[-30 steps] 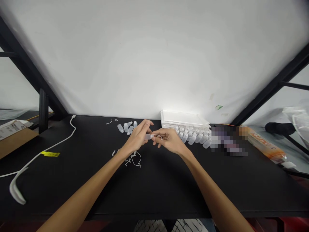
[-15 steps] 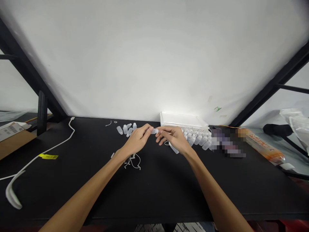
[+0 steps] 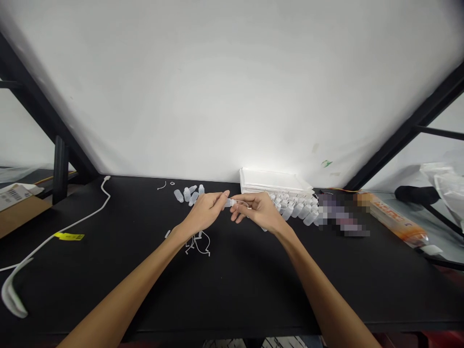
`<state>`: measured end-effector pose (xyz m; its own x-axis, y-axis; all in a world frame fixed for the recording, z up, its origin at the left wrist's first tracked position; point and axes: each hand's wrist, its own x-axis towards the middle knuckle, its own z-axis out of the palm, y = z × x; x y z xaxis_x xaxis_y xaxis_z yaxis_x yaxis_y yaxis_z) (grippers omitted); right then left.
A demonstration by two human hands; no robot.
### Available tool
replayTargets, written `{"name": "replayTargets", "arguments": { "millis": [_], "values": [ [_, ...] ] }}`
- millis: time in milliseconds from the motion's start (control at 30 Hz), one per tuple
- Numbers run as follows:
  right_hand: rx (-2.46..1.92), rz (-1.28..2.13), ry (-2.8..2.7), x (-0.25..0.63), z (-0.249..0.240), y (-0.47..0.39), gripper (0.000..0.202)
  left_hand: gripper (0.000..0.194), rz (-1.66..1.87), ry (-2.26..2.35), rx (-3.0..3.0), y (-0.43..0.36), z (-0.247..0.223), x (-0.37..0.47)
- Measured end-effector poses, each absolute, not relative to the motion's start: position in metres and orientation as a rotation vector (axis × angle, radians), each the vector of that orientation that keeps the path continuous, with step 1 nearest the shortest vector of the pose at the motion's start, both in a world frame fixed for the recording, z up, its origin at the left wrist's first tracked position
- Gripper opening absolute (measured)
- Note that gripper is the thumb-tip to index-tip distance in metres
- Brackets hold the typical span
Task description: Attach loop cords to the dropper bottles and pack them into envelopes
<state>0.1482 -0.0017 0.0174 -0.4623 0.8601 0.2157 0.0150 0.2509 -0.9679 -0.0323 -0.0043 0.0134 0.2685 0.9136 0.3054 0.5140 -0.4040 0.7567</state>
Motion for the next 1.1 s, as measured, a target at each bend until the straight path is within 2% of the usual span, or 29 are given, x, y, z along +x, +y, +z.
{"name": "replayTargets", "arguments": {
  "millis": [467,1100],
  "values": [
    [-0.814,1.236,-1.771,0.1433,0.0114,-0.0033,0.036,0.052,0.99,1.314,2.01,-0.005,0.0157,-0.0341],
    [-0.792,1.116,-1.505,0.1392,0.0156,-0.0033,0.031,0.032,1.173,1.097,2.022,-0.0027,0.0143,-0.0385]
  ]
}}
